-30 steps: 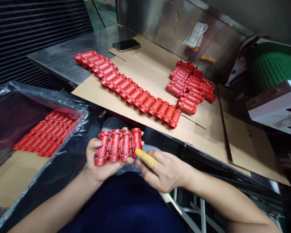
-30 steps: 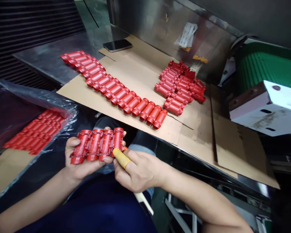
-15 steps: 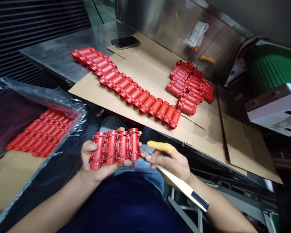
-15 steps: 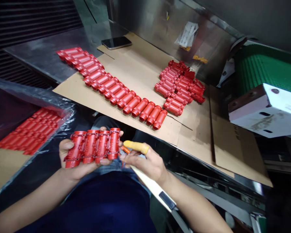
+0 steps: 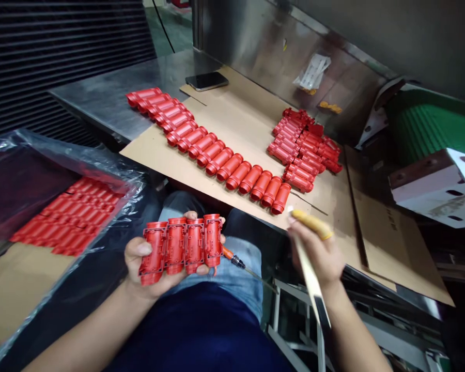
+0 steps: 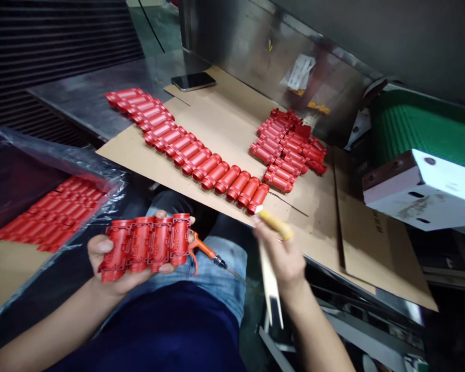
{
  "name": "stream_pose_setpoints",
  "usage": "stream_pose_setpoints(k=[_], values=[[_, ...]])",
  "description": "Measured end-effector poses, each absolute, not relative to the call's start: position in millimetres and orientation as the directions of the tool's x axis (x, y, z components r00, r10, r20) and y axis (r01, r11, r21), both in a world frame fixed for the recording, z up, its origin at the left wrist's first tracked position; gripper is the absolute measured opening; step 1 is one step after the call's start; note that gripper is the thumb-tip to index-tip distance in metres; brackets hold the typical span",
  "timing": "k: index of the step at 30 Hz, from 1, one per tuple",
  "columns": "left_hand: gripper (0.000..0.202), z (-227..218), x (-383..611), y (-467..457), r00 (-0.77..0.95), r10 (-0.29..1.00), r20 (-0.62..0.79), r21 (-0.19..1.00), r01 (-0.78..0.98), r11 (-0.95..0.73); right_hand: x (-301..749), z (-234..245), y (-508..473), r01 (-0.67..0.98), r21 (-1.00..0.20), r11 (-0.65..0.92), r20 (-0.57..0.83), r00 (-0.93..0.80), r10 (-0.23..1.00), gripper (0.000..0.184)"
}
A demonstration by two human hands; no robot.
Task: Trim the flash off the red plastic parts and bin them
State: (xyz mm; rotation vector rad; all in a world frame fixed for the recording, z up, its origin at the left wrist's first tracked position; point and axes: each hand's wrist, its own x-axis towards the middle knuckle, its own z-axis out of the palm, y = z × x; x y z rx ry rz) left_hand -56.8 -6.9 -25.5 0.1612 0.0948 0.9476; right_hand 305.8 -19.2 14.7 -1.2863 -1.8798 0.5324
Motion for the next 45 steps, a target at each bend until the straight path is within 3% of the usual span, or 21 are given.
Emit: stream_pose_setpoints(k=[3, 4, 6, 10, 13, 15, 17, 19, 21, 23, 27, 36, 45], values=[[0.077, -31, -62, -6, 0.605, 0.796, 0.011, 0.194, -0.782, 0.592, 363, 20, 7, 0.802, -0.547, 0.242, 0.434, 0.024, 0.901, 0.041], [0.079, -33, -64, -6, 0.617, 0.787, 0.015, 0.185, -0.775, 0.604, 381, 21, 16, 0.949, -0.306, 0.081, 0.428, 0.061, 0.902, 0.038], [0.080, -38, -66, -6, 0.636, 0.771, 0.021, 0.157, -0.764, 0.626, 412, 20, 30, 0.980, -0.189, -0.058, 0.391, 0.129, 0.911, 0.033], [0.077, -39, -63, -5, 0.638, 0.769, 0.034, 0.115, -0.767, 0.631, 431, 27, 36, 0.979, -0.101, -0.178, 0.334, 0.202, 0.921, 0.041], [0.075, -36, -57, -4, 0.625, 0.780, 0.017, 0.101, -0.777, 0.621, 391, 44, 16, 0.991, -0.069, -0.118, 0.427, 0.136, 0.894, 0.048], [0.072, -35, -53, -3, 0.627, 0.779, 0.006, 0.077, -0.777, 0.625, 344, 52, 0, 0.970, -0.182, 0.164, 0.508, -0.050, 0.860, 0.048], [0.070, -35, -50, -3, 0.624, 0.782, 0.005, 0.054, -0.781, 0.622, 293, 51, -11, 0.766, -0.400, 0.503, 0.418, -0.336, 0.844, 0.053], [0.069, -36, -49, -4, 0.617, 0.787, 0.013, 0.044, -0.786, 0.616, 249, 41, -11, 0.589, -0.625, 0.512, 0.233, -0.485, 0.843, 0.077], [0.069, -37, -49, -6, 0.615, 0.788, 0.006, 0.043, -0.788, 0.615, 221, 27, -2, 0.489, -0.737, 0.467, 0.119, -0.586, 0.801, 0.102], [0.069, -37, -50, -9, 0.614, 0.789, -0.011, 0.038, -0.789, 0.614, 207, 15, 11, 0.396, -0.801, 0.449, 0.101, -0.650, 0.753, 0.109], [0.066, -39, -54, -14, 0.608, 0.794, -0.020, 0.015, -0.794, 0.608, 202, 7, 28, 0.305, -0.842, 0.445, 0.127, -0.689, 0.714, 0.104], [0.073, -48, -53, -14, 0.603, 0.797, -0.003, 0.085, -0.794, 0.601, 201, 12, 28, 0.345, -0.837, 0.425, 0.077, -0.694, 0.716, 0.102], [0.067, -47, -67, -17, 0.570, 0.820, 0.049, 0.036, -0.822, 0.569, 180, 18, 37, 0.302, -0.831, 0.467, 0.105, -0.739, 0.665, 0.107]])
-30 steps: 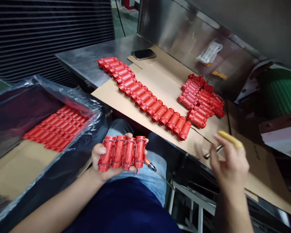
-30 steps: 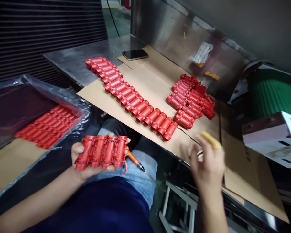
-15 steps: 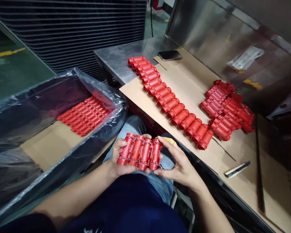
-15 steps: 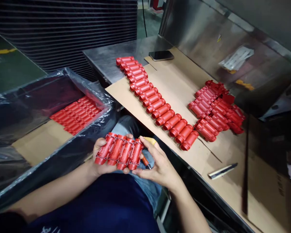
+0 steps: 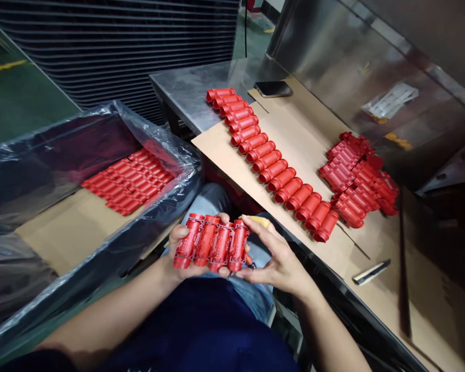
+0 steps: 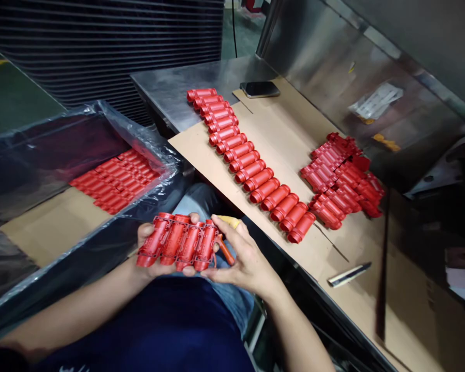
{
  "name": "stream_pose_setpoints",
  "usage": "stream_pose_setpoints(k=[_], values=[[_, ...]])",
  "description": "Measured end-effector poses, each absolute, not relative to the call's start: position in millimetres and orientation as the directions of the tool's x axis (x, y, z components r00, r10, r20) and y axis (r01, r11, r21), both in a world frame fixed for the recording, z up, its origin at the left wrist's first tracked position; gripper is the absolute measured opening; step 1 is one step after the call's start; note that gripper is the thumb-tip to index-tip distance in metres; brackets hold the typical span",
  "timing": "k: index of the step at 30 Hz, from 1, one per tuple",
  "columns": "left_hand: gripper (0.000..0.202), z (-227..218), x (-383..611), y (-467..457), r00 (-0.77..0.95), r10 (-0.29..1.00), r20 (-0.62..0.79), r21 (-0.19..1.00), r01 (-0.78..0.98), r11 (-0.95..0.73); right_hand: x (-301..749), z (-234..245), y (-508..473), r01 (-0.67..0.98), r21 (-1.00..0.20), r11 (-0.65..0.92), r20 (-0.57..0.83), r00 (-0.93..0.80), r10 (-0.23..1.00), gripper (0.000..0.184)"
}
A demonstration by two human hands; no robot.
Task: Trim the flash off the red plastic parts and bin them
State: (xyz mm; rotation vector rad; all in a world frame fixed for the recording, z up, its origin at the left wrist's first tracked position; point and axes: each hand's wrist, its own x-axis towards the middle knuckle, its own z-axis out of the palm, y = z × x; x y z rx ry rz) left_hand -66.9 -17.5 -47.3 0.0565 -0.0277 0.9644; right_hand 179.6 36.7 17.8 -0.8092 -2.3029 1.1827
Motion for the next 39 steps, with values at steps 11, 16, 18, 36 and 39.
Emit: stream_pose_setpoints(k=[11, 16, 18, 36, 39], values=[[0.086, -35, -259, -49, 0.100, 0.987, -0.122, 0.720, -0.676, 0.157, 129, 8, 61, 0.215, -0.903, 0.372, 0.098, -0.740, 0.665, 0.094], [0.069, -64, -421, -64, -0.396, 0.888, -0.232, 0.824, 0.405, 0.396, 110, -13, 62, 0.273, -0.894, 0.355, 0.014, -0.775, 0.631, 0.078], [0.052, -99, -442, -65, -0.485, 0.829, -0.278, 0.671, 0.520, 0.529, 107, -19, 61, 0.303, -0.878, 0.370, 0.006, -0.767, 0.641, 0.075], [0.111, -251, -385, -131, -0.578, 0.576, -0.578, 0.059, 0.675, 0.735, 106, -53, 71, 0.457, -0.780, 0.427, -0.079, -0.748, 0.659, 0.056], [0.074, -250, -362, -136, -0.578, 0.575, -0.579, 0.049, 0.679, 0.732, 109, -58, 70, 0.468, -0.788, 0.400, -0.077, -0.720, 0.689, 0.050]])
